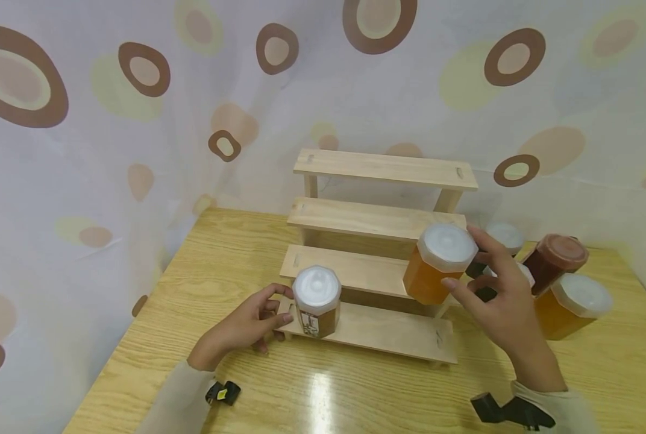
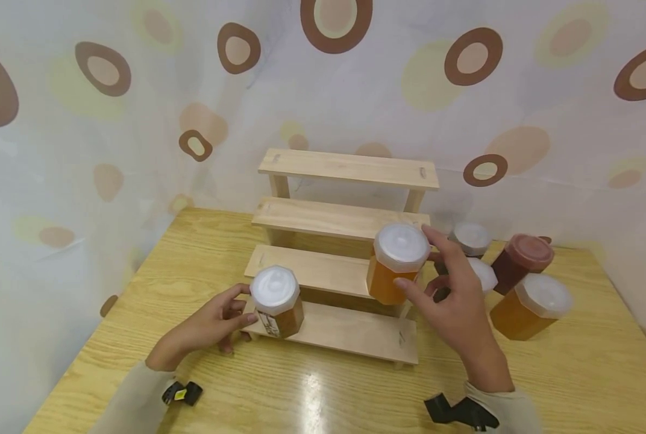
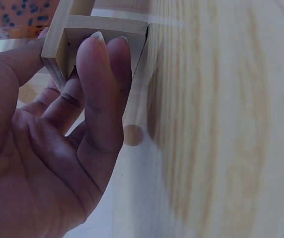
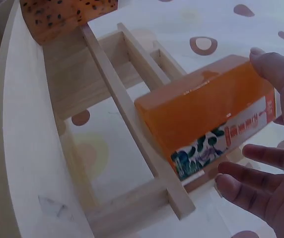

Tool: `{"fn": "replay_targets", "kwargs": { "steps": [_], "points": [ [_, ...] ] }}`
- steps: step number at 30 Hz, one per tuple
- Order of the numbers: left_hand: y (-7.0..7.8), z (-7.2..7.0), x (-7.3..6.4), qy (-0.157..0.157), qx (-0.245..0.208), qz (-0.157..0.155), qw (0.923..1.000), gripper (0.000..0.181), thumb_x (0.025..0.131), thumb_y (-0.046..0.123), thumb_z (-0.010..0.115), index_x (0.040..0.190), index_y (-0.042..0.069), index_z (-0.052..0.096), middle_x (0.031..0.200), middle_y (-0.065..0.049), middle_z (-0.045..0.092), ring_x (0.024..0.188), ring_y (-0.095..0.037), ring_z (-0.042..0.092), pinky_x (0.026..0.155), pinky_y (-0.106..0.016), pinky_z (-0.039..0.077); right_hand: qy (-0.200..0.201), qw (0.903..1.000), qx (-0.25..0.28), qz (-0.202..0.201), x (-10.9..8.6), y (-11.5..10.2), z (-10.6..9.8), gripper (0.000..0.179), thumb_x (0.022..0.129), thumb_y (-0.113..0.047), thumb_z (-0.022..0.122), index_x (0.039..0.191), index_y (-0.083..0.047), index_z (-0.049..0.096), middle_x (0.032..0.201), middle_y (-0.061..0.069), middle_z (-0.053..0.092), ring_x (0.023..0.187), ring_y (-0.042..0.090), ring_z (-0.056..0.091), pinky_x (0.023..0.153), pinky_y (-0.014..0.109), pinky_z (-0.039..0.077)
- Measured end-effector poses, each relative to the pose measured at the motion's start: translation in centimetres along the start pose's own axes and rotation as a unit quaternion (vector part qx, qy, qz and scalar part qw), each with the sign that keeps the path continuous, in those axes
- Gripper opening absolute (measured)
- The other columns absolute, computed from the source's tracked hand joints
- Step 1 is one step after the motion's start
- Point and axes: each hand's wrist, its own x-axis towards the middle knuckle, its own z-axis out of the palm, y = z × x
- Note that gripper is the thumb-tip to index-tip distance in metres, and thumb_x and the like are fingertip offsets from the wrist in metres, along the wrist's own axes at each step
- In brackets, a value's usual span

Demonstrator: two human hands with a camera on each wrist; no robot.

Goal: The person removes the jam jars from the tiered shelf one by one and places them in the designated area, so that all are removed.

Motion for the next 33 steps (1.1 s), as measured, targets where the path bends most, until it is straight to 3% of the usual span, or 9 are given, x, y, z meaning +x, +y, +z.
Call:
{"fn": "replay_targets", "kwargs": {
  "steps": [2,11,16,23,33],
  "points": [
    [0.0,0.0,0.0,-0.001,-0.001,0.002,1.0000,0.037,0.107,0.015,0.061,0.141,0.013,0.046,0.082,-0.023,0.054,0.077,-0.034,0.071,0.044,-0.035,0.055,0.002,1.0000,-0.004,0.000,0.2,-0.2,0.4,0.090,0.072,0.019,0.083,0.152,-0.002,0.047,0.135,-0.005,0.057,0.094,0.009,0.055,0.067,0.011,0.050],
    [0.2,0.1,-0.1,-0.002,0.001,0.001,1.0000,0.038,0.107,0.015,0.061,0.141,0.013,0.046,0.083,-0.022,0.055,0.077,-0.034,0.071,0.045,-0.035,0.055,0.004,0.9994,0.022,-0.027,0.7,-0.3,1.2,0.077,0.080,0.008,0.084,0.149,-0.001,0.051,0.140,0.005,0.055,0.087,0.011,0.056,0.063,0.012,0.050],
    [0.2,0.1,-0.1,0.001,0.004,-0.002,1.0000,0.037,0.107,0.015,0.061,0.141,0.013,0.046,0.082,-0.021,0.055,0.078,-0.034,0.071,0.045,-0.035,0.055,-0.006,0.9997,0.011,-0.023,0.7,-0.4,1.6,0.086,0.075,0.010,0.088,0.150,-0.001,0.048,0.138,0.001,0.053,0.077,0.009,0.054,0.059,0.013,0.048],
    [0.2,0.1,0.1,-0.006,0.012,0.008,0.9999,0.037,0.107,0.015,0.060,0.140,0.012,0.046,0.085,-0.023,0.058,0.076,-0.033,0.070,0.044,-0.037,0.056,-0.005,0.9999,-0.010,0.003,0.4,-0.4,2.0,0.099,0.067,0.016,0.088,0.151,-0.005,0.042,0.134,-0.005,0.050,0.085,0.011,0.052,0.056,0.020,0.043],
    [0.2,0.1,0.1,-0.003,0.015,0.001,0.9999,0.036,0.107,0.017,0.061,0.140,0.014,0.046,0.087,-0.018,0.062,0.076,-0.032,0.070,0.044,-0.038,0.056,0.010,0.9998,-0.014,-0.011,0.2,0.1,2.6,0.097,0.069,0.013,0.086,0.151,-0.003,0.039,0.135,0.010,0.052,0.090,0.013,0.049,0.058,0.022,0.039]
  ]
}}
